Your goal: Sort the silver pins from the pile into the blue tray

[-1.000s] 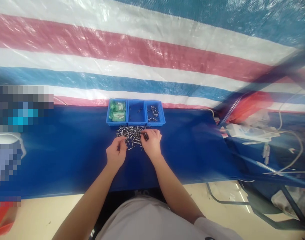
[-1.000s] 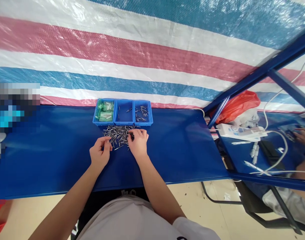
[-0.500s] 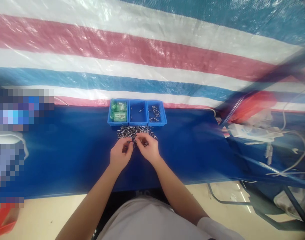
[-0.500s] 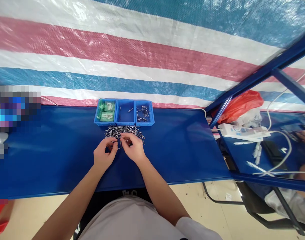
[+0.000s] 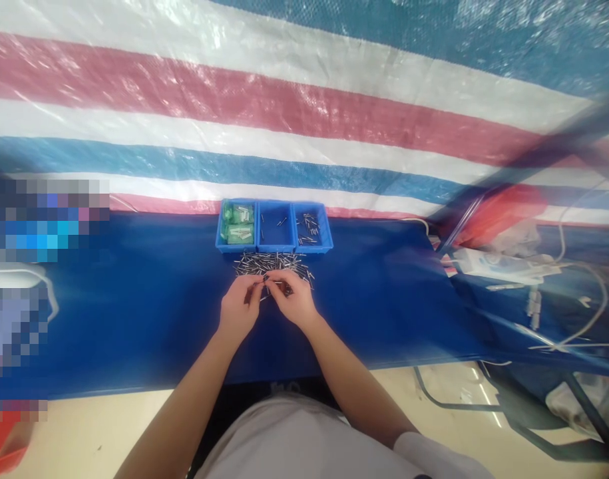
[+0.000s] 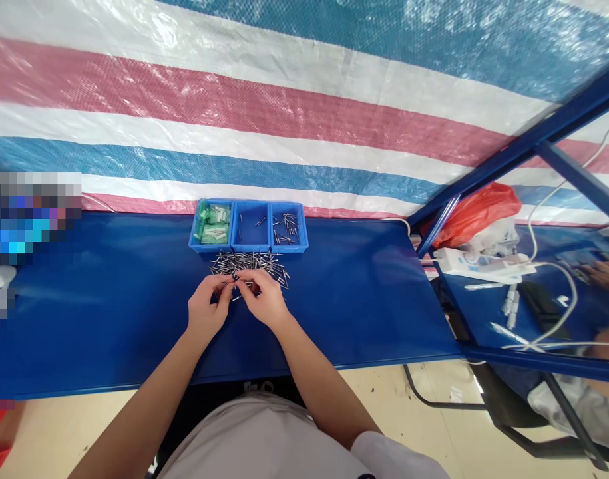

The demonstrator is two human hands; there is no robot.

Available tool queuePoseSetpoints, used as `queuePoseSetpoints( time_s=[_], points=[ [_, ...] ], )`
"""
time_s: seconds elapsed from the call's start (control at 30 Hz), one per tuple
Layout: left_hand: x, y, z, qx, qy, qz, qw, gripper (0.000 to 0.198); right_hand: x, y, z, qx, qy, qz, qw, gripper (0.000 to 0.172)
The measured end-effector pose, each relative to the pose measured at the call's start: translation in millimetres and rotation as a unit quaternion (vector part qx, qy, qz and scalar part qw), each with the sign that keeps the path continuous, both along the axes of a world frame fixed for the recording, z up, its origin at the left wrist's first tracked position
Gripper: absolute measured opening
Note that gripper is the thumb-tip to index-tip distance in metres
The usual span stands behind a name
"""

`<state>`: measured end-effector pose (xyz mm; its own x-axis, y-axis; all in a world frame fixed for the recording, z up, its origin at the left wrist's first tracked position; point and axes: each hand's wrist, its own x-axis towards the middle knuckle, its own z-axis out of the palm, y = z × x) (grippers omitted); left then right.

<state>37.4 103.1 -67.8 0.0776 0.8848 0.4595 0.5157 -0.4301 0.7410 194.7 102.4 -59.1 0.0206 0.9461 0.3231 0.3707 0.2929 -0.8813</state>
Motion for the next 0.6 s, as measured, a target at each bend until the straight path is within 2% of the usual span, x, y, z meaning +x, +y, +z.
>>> queuePoseSetpoints(
  time_s=[0.13, 0.3, 0.4, 0.5, 0.6],
  points=[
    [-3, 1, -1.4, -0.015, -0.008, 0.0, 1.0, 0.019, 1, 1, 1.2, 0.022, -0.015, 0.006, 1.0, 0.017],
    [-2, 0, -6.0, -0.048, -0.034, 0.028, 0.998, 0.024, 1, 1, 1.5, 0.028, -0.011, 0.015, 0.999, 0.016],
    [0, -2, -3.9, -0.079, -0.075, 0.046, 0.993, 0.026, 0, 2, 1.3, 0.029, -0.006, 0.013, 0.999, 0.016],
    [-14, 8, 4.7, -0.11, -0.099, 0.105, 0.983, 0.025, 0, 2, 1.2, 0.031, -0.002, 0.008, 0.999, 0.015],
    [-57, 39, 18.6, -0.082, -0.06, 0.22, 0.97, 0.021, 0, 2, 0.2, 0.037, 0.005, 0.009, 0.999, 0.015]
  ],
)
